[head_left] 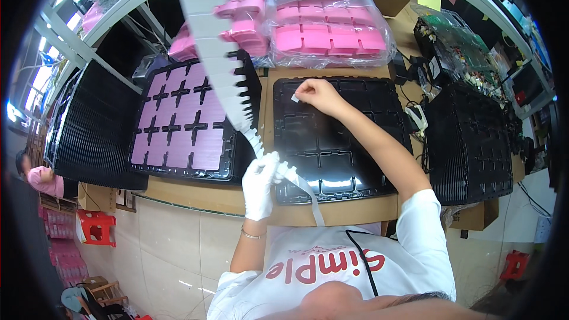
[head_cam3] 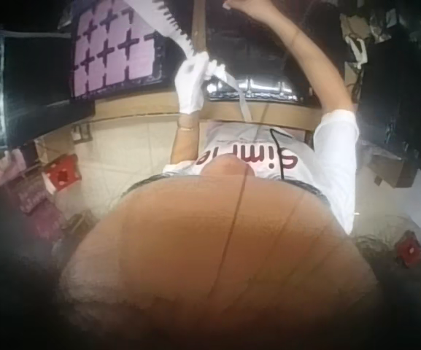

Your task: The person places pink plastic inserts into black plastic trays on a table. They then use a white plastic comb-like tool to press the inserts into the tray compartments. The person repeats this process for multiple trays, moving the completed ones to the side.

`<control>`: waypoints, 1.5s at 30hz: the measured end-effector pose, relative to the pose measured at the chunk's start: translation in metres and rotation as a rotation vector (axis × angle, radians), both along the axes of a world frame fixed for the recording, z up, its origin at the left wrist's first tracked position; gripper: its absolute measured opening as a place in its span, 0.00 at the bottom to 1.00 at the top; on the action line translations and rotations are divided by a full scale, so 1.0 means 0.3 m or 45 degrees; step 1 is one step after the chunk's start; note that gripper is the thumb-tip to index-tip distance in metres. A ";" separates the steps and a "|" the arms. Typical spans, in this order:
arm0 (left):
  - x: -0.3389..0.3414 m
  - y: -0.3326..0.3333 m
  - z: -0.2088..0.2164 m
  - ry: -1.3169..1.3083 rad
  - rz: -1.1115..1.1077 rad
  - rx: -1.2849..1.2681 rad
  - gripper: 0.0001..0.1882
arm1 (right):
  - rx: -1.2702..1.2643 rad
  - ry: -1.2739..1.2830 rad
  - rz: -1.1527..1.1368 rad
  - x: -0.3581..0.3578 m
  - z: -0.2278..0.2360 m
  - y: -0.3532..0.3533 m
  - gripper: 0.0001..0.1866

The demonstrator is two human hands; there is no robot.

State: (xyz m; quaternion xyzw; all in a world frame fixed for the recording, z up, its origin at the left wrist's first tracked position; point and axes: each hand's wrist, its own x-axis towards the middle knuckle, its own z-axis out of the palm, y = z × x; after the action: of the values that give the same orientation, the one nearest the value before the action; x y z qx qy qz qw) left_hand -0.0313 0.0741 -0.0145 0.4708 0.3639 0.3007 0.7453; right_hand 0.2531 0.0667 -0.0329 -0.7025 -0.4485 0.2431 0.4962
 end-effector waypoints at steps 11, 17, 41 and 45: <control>0.006 0.021 -0.019 0.093 -0.072 0.016 0.07 | -0.335 -0.756 0.051 0.079 -0.016 0.177 0.06; 0.015 0.018 0.000 0.104 -0.120 0.011 0.05 | -0.405 -0.811 0.116 0.079 0.018 0.179 0.07; 0.022 0.020 0.008 0.082 -0.130 0.051 0.06 | 0.224 0.908 0.220 0.036 0.000 -0.027 0.07; 0.041 0.003 0.029 0.063 -0.153 0.049 0.10 | 0.172 1.457 0.153 -0.149 0.100 -0.245 0.06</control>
State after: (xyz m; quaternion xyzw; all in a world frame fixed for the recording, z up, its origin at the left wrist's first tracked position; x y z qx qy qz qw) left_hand -0.0191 0.0750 -0.0059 0.5134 0.3473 0.2505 0.7436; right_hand 0.2082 -0.0068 -0.0029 -0.3992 -0.1625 0.5829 0.6888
